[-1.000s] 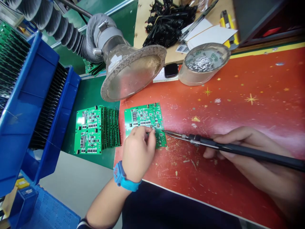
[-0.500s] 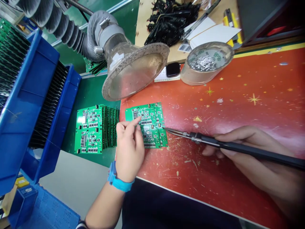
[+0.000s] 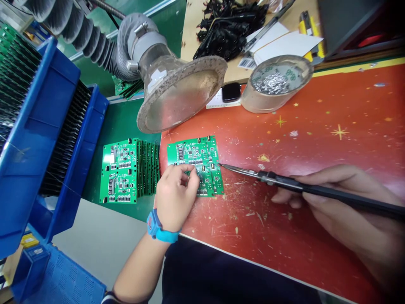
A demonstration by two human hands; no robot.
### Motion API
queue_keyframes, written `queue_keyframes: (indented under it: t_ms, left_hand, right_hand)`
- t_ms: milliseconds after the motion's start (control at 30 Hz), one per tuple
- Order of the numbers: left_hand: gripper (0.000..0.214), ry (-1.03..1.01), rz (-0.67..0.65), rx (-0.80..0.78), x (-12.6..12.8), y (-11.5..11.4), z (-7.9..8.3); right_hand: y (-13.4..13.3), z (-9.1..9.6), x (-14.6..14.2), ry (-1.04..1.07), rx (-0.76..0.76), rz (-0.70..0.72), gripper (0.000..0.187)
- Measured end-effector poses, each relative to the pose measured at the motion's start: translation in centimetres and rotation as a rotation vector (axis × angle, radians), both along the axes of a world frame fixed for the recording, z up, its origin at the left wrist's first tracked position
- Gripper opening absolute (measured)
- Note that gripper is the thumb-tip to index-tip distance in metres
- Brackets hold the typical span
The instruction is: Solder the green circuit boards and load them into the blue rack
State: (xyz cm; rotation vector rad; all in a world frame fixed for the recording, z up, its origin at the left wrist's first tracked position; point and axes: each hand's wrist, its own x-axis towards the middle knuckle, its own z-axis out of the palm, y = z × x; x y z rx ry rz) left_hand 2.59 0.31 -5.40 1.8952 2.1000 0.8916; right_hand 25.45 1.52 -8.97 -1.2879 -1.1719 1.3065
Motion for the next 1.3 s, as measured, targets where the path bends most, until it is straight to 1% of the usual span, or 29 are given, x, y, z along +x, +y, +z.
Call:
queue_keyframes:
  t_ms: [67,200,400,567,833,1033,1100,1300]
  left_hand:
    - [0.009,0.03,-0.024,-0.002,0.1,0.4,-0.2]
    - [0.011,0.071,-0.053,-0.008,0.6,1.3,-0.4]
    - [0.012,0.113,-0.066,-0.052,1.0,2.0,-0.2]
    - [0.012,0.142,-0.074,-0.079,1.1,2.2,-0.2]
    - [0.012,0.169,-0.082,-0.084,1.4,2.5,0.2]
    - [0.013,0.177,-0.088,-0.114,1.6,3.0,-0.1]
    - [0.014,0.188,-0.089,-0.124,1.7,3.1,-0.1]
    - [0.013,0.193,-0.093,-0.127,1.9,3.6,-0.2]
  right_hand:
    - [0.1,0.4,-0.1,-0.022,0.041,0.041,0.015]
    - [0.5,0.8,-0.4,-0.175,0.053,0.094,0.009]
    - [1.3,0.1,-0.3,-0.225,0.073,0.247,0.01]
    - [1.3,-0.1,-0.2,-0.221,0.056,0.215,0.01]
    - [1.7,-0.8,0.3,-0.219,0.019,0.258,0.008]
    - [1.2,-0.2,-0.6,-0.192,0.052,0.162,0.005]
    - [1.0,-0.2,-0.6,-0.189,0.06,0.152,0.006]
    - [1.4,-0.6,0.2,-0.228,0.058,0.241,0.008]
